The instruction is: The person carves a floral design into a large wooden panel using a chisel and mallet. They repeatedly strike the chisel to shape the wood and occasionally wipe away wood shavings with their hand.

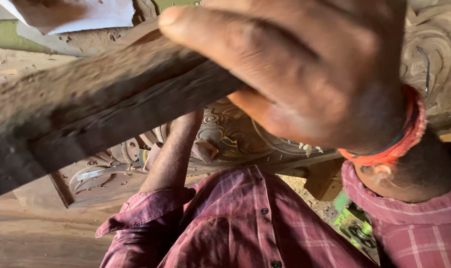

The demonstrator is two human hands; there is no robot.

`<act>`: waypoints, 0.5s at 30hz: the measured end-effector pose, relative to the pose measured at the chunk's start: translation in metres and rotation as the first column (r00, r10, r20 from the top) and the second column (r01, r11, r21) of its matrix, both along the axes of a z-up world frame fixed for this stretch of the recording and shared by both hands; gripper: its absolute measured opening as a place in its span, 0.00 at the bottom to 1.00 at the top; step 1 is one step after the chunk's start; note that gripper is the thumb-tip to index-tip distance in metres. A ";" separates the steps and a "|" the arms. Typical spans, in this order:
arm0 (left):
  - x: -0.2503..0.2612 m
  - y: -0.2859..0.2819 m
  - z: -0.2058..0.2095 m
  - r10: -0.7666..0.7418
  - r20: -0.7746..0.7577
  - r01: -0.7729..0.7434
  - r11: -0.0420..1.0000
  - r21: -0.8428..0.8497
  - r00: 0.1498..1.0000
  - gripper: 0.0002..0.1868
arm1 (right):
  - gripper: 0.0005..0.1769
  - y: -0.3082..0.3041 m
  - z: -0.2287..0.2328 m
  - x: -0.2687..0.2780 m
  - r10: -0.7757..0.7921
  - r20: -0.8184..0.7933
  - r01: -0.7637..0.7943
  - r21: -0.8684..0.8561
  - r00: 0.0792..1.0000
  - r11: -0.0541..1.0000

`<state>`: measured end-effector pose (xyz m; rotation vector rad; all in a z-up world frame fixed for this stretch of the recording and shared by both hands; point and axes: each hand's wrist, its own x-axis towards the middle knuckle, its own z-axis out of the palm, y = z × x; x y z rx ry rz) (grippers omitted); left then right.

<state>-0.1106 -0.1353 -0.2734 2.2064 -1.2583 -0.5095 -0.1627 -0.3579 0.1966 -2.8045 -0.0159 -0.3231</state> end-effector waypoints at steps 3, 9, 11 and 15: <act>-0.005 0.001 -0.024 0.002 -0.044 0.004 0.992 0.127 0.999 0.16 | 0.20 -0.001 -0.006 0.009 0.025 0.001 -0.024 -0.066 1.000 0.998; 0.003 -0.030 0.009 0.118 0.158 -0.125 0.992 0.035 0.980 0.14 | 0.18 -0.004 -0.015 0.023 0.063 0.013 -0.060 -0.169 0.998 0.984; 0.014 -0.043 0.049 0.218 0.011 -0.217 0.974 -0.065 0.976 0.11 | 0.17 -0.006 -0.018 0.027 0.076 0.019 -0.070 -0.198 0.997 0.978; 0.033 -0.060 0.135 0.348 -0.228 -0.358 0.934 -0.004 0.909 0.02 | 0.16 -0.006 -0.024 0.037 0.090 0.036 -0.078 -0.259 0.995 0.963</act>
